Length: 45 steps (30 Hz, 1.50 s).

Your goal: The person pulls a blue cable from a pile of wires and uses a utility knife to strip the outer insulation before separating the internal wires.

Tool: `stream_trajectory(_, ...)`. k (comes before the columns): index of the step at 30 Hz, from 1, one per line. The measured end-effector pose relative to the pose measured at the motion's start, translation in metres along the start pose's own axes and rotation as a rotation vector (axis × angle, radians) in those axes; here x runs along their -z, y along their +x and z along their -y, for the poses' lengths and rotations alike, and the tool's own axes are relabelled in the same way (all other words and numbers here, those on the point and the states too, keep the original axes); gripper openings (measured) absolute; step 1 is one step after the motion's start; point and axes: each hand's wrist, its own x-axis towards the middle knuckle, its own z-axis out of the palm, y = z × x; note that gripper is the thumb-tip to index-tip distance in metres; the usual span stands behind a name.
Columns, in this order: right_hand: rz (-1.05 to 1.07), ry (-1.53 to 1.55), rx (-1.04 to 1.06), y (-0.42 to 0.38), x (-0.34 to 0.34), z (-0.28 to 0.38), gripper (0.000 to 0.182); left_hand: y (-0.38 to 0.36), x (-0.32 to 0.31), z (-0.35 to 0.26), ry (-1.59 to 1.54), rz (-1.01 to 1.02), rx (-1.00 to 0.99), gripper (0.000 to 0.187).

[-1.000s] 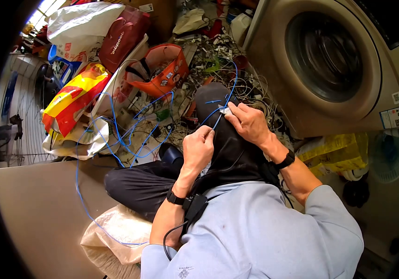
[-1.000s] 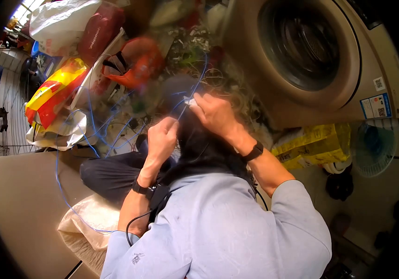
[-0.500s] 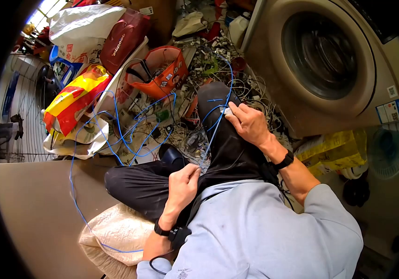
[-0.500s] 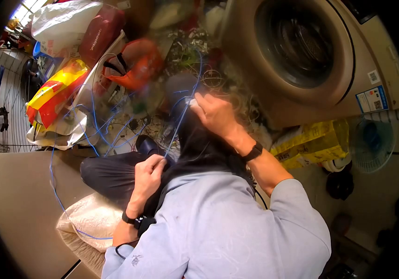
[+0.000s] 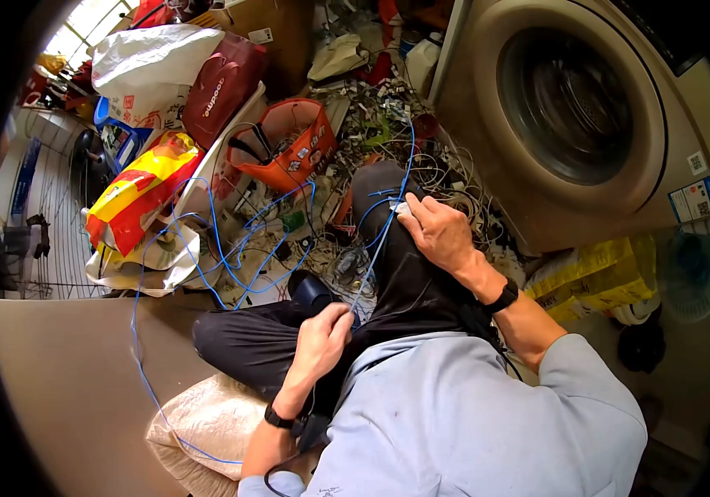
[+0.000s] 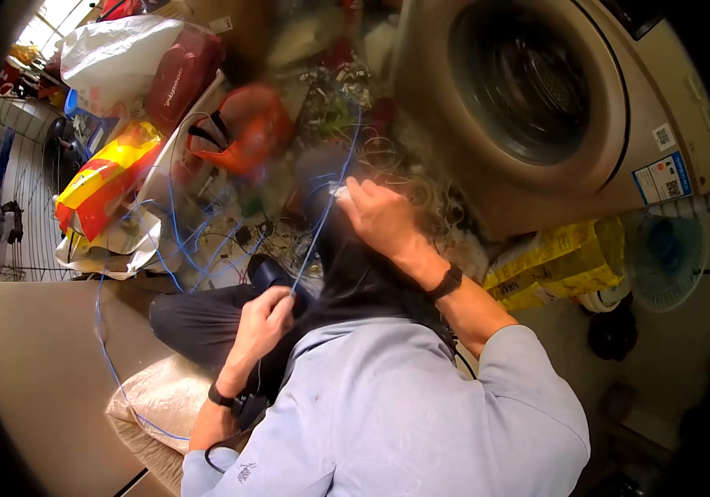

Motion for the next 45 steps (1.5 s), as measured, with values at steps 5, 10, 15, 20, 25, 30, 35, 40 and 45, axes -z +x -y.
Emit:
stream_trajectory(5,0.012,-0.017,0.019,-0.002,-0.005,0.007,0.037,0.086,-0.030,-0.052,-0.143,-0.052,-0.045,0.031)
stream_trajectory(10,0.015,0.009,0.052,-0.002,-0.002,0.001,0.036,0.131,-0.049,-0.069,0.064,-0.238,-0.227,0.027)
stream_trajectory(15,0.002,0.006,0.071,-0.002,-0.004,-0.002,0.036,0.125,-0.058,-0.066,0.344,-0.314,-0.341,0.018)
stream_trajectory(20,-0.001,0.008,0.058,-0.002,-0.004,-0.013,0.036,0.100,-0.050,-0.054,0.401,-0.283,-0.427,0.012)
stream_trajectory(25,-0.011,0.053,0.031,-0.003,0.003,-0.013,0.036,0.050,-0.028,-0.039,0.269,-0.197,-0.367,0.009)
stream_trajectory(30,0.015,0.048,-0.040,-0.003,0.003,-0.007,0.037,0.039,-0.021,-0.029,0.185,-0.197,-0.277,0.009)
stream_trajectory(35,0.034,0.092,0.035,-0.001,0.004,-0.001,0.038,0.078,-0.037,-0.037,0.174,-0.264,-0.364,0.012)
stream_trajectory(40,0.089,0.095,0.090,-0.002,0.003,0.000,0.037,0.114,-0.045,-0.060,0.169,-0.249,-0.346,0.015)
stream_trajectory(45,0.088,0.098,0.089,0.002,-0.003,-0.006,0.036,0.113,-0.036,-0.057,0.125,-0.206,-0.333,0.017)
